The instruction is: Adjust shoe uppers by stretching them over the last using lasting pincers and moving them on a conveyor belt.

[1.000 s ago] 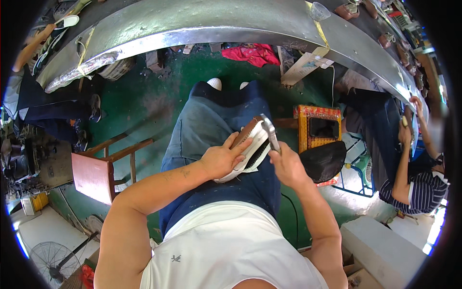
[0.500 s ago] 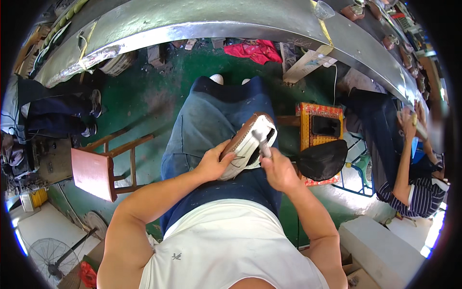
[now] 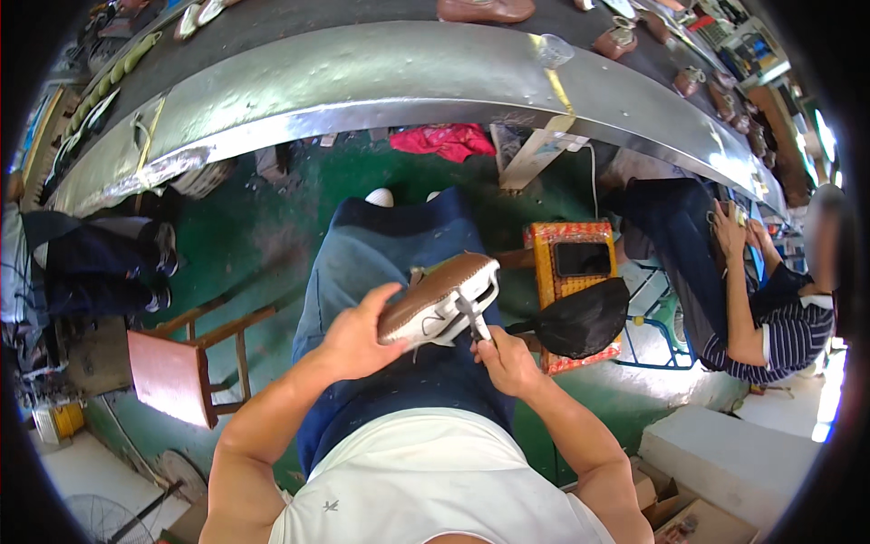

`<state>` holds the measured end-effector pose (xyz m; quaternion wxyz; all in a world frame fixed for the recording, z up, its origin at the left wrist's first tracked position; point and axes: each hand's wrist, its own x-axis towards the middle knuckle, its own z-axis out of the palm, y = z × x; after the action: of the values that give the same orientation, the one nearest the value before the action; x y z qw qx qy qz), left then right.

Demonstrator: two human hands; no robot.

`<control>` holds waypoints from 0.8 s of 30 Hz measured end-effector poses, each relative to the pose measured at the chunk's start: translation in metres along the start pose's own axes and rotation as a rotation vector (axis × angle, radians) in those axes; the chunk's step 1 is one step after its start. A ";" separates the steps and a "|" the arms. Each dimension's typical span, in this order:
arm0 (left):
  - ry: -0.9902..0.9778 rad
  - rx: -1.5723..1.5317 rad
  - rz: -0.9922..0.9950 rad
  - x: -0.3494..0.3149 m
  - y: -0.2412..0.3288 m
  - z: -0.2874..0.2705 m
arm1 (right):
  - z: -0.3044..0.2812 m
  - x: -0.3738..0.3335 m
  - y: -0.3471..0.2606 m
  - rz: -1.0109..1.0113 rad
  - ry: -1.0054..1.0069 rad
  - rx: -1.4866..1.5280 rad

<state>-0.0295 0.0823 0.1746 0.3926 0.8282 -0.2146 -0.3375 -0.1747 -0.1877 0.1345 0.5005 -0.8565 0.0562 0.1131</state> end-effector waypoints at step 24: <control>0.179 -0.502 0.098 0.057 -0.104 0.120 | -0.042 0.033 -0.032 -0.078 -0.377 -0.356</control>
<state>-0.0689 0.0482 0.0141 0.6191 0.7199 -0.1285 -0.2864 -0.1306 -0.2078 0.1732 0.3474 -0.8964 -0.0923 0.2594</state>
